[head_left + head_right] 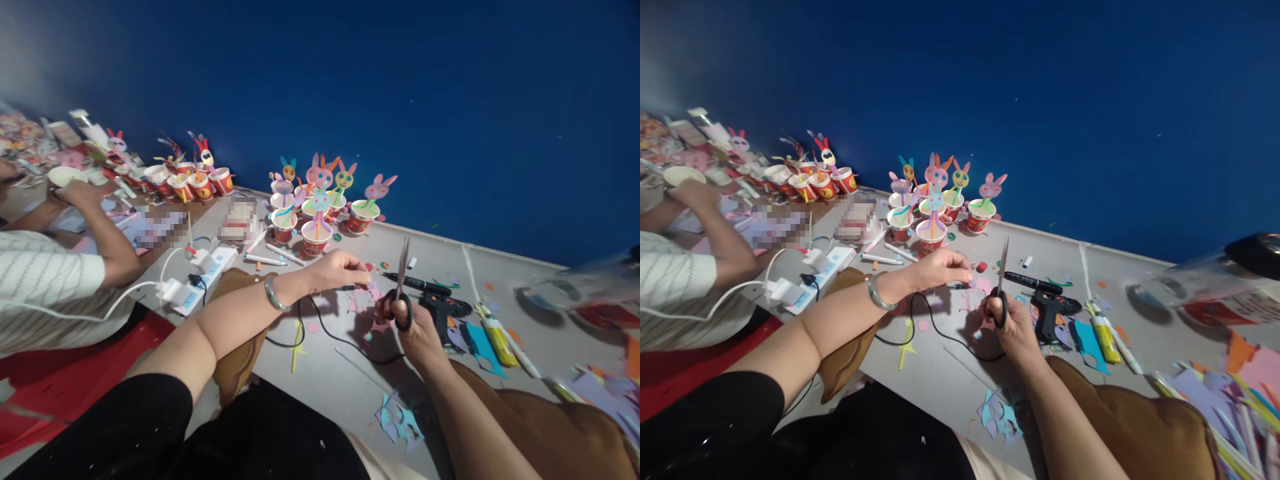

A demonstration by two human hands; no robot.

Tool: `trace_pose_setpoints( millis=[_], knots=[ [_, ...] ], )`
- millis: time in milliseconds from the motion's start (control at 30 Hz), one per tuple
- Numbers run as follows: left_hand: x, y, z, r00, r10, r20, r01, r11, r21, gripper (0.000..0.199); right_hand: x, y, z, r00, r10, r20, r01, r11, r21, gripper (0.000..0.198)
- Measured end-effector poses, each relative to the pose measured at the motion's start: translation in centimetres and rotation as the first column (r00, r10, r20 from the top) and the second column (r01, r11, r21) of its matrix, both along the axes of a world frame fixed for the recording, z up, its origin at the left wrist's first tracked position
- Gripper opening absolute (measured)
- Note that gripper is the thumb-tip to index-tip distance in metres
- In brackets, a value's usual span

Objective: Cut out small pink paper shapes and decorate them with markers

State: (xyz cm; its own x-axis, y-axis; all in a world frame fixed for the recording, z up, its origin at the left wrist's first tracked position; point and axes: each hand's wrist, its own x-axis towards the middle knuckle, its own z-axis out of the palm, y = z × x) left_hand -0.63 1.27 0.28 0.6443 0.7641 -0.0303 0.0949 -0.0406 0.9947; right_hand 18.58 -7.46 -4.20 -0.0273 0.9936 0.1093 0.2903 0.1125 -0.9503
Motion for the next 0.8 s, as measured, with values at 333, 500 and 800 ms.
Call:
trace_pose_setpoints(
  millis=[333, 500, 800],
  knots=[
    [-1.6, 0.6, -1.3, 0.658, -0.481, -0.580, 0.567, 0.823, -0.038, 0.003, 0.4, 0.7, -0.9, 0.975, -0.102, 0.197, 0.091, 0.994, 0.065, 0.048],
    [-2.8, -1.7, -2.0, 0.478, -0.476, -0.738, 0.693, 0.720, -0.016, 0.008, 0.3, 0.7, -1.5, 0.960, -0.109, 0.258, 0.089, 0.992, 0.088, 0.042],
    [-3.9, -4.7, -2.9, 0.509, -0.246, -0.825, 0.674, 0.710, 0.205, 0.004, -0.1, 0.9, -1.1, 0.964, -0.125, 0.236, 0.103, 0.989, 0.103, 0.038]
  ],
)
